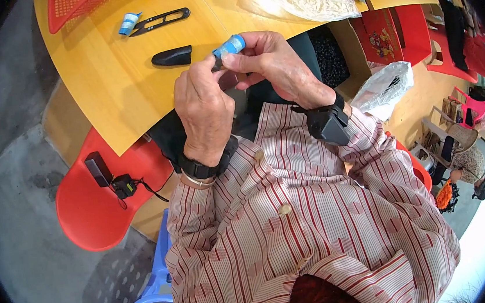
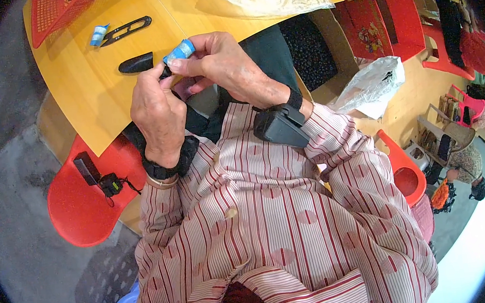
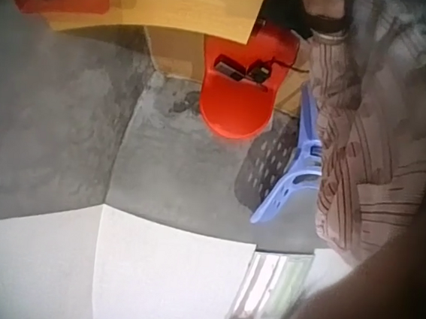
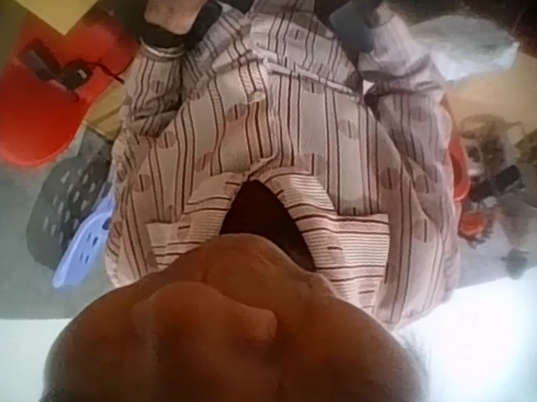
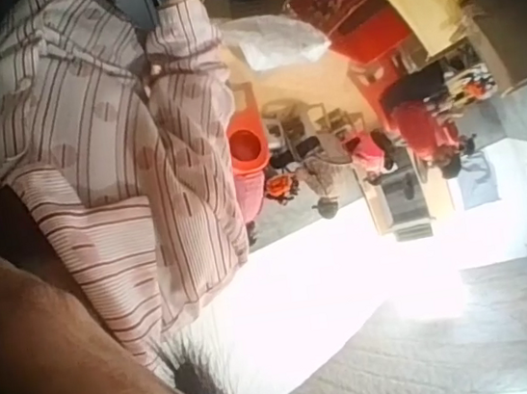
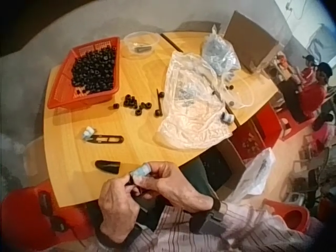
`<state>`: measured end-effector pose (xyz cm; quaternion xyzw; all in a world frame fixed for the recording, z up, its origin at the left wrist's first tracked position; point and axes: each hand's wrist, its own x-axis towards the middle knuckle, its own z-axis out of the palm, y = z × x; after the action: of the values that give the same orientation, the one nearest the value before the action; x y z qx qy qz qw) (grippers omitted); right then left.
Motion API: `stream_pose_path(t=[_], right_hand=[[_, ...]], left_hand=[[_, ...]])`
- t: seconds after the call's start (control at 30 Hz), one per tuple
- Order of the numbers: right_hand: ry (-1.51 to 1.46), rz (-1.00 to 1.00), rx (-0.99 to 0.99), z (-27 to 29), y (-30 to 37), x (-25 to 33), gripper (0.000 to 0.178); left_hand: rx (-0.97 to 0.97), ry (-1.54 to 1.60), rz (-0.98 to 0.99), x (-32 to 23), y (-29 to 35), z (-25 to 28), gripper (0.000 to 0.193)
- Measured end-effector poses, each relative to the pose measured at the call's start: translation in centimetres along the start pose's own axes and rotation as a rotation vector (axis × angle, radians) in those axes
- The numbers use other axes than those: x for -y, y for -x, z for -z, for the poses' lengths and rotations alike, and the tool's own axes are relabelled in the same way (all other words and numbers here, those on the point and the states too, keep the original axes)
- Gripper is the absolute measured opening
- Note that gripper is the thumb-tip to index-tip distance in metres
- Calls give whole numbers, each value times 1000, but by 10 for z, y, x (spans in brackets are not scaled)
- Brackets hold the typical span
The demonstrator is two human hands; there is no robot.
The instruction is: The person assembles small components by picking up black plastic pieces from the table and inserting small parts into them by hand.
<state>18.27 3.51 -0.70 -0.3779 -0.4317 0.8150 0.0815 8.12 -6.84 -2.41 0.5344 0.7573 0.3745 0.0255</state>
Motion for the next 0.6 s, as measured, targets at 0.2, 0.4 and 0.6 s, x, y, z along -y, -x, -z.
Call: stream_pose_path(t=[0.2, 0.4, 0.6], right_hand=[[24, 73, -6, -3, 2, -2, 22], [120, 140, -75, -6, -6, -10, 21], [241, 83, -92, -3, -7, -12, 14]], left_hand=[[-26, -41, -84, 2, -1, -1, 29], [18, -74, -36, 5, 4, -6, 27], [65, -16, 63, -3, 7, -13, 27]])
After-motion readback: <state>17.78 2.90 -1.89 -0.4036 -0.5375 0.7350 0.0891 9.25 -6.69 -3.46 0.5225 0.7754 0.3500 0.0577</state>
